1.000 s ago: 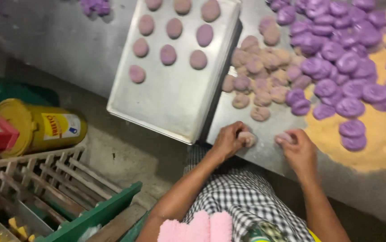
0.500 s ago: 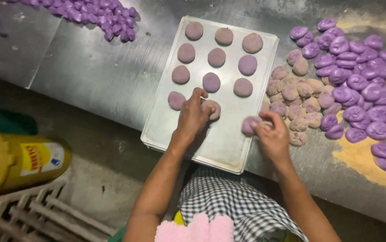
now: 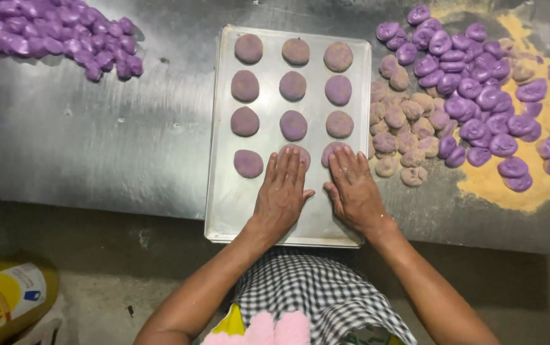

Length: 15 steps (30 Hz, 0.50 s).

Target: Rolling purple dough into small rounds and placing them on a tray.

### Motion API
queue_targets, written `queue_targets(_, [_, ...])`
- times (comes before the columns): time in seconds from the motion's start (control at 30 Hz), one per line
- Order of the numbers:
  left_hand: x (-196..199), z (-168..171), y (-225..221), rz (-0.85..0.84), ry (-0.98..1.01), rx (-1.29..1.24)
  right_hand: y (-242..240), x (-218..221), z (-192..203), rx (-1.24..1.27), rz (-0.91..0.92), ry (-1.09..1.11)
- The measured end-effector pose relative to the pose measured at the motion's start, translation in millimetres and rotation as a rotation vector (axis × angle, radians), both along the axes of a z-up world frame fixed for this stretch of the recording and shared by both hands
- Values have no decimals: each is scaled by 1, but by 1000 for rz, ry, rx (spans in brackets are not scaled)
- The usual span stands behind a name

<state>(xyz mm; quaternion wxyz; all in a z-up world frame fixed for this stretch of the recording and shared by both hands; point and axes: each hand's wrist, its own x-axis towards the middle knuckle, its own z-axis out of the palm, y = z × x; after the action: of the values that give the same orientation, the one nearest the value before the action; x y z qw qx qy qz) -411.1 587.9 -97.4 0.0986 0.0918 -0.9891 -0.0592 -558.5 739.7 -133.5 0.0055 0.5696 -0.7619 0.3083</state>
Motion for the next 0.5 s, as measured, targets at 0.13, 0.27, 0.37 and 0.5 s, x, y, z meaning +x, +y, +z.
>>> queue_targets(0.13, [1,-4,0,12,-33,-28,-10,2,4,-2,34,-74])
queue_targets(0.27, [0,-8,4,53,-43,-35,-10,5,-12,-3,49,-133])
queue_targets(0.37, [-7,-10,8,108,-43,-73,-9,4,-4,-53,47,-152])
queue_targets(0.5, [-43,39,44,217,-32,-57,32,-44,-20,-124,98,-419])
